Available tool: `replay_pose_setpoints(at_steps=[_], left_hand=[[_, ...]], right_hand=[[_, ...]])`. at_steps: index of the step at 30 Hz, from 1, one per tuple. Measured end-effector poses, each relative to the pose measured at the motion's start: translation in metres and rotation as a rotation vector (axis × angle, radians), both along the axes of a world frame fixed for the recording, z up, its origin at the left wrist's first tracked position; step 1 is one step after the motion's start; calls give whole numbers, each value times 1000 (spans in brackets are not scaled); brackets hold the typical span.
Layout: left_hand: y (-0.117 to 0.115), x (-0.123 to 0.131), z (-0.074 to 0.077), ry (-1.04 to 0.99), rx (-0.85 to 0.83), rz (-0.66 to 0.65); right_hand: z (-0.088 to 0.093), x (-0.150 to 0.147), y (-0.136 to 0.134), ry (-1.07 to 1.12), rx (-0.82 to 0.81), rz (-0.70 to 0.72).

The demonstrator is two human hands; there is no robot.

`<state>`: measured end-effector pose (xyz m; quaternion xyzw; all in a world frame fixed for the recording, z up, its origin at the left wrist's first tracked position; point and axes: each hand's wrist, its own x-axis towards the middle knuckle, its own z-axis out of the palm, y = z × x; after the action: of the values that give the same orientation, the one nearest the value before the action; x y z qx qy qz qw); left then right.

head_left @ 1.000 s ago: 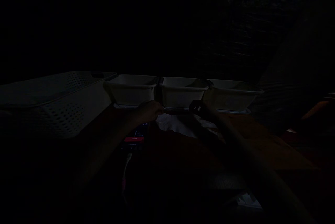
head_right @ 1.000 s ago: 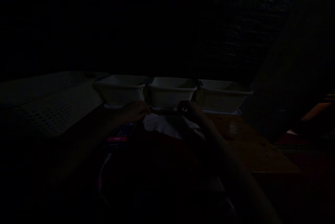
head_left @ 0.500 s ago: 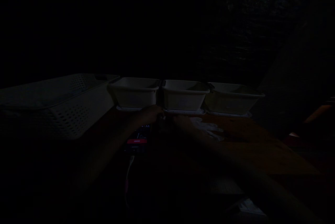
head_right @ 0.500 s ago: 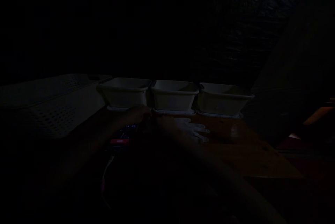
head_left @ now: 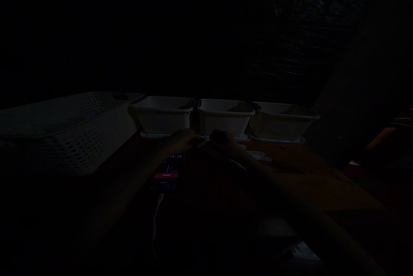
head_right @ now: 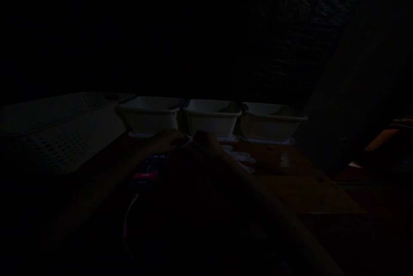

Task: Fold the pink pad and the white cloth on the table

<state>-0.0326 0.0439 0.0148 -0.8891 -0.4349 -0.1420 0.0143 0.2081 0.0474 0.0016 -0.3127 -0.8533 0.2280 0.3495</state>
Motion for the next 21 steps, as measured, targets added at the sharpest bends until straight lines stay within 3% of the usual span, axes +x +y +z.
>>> replay_pose_setpoints(at_steps=[5,12,17,21], left_hand=[[2,-1,1,-63,2,-42],[-3,9,4,-205,1,-40],[-6,15,9,-247,50,-133],[-9,17,12,-295,-19,-19]], right_hand=[[7,6,-2,102,66,-100],[11,9,-13,49,124,-150],[18,7,-19,24,122,-201],[22,7,-23,45,135,-222]])
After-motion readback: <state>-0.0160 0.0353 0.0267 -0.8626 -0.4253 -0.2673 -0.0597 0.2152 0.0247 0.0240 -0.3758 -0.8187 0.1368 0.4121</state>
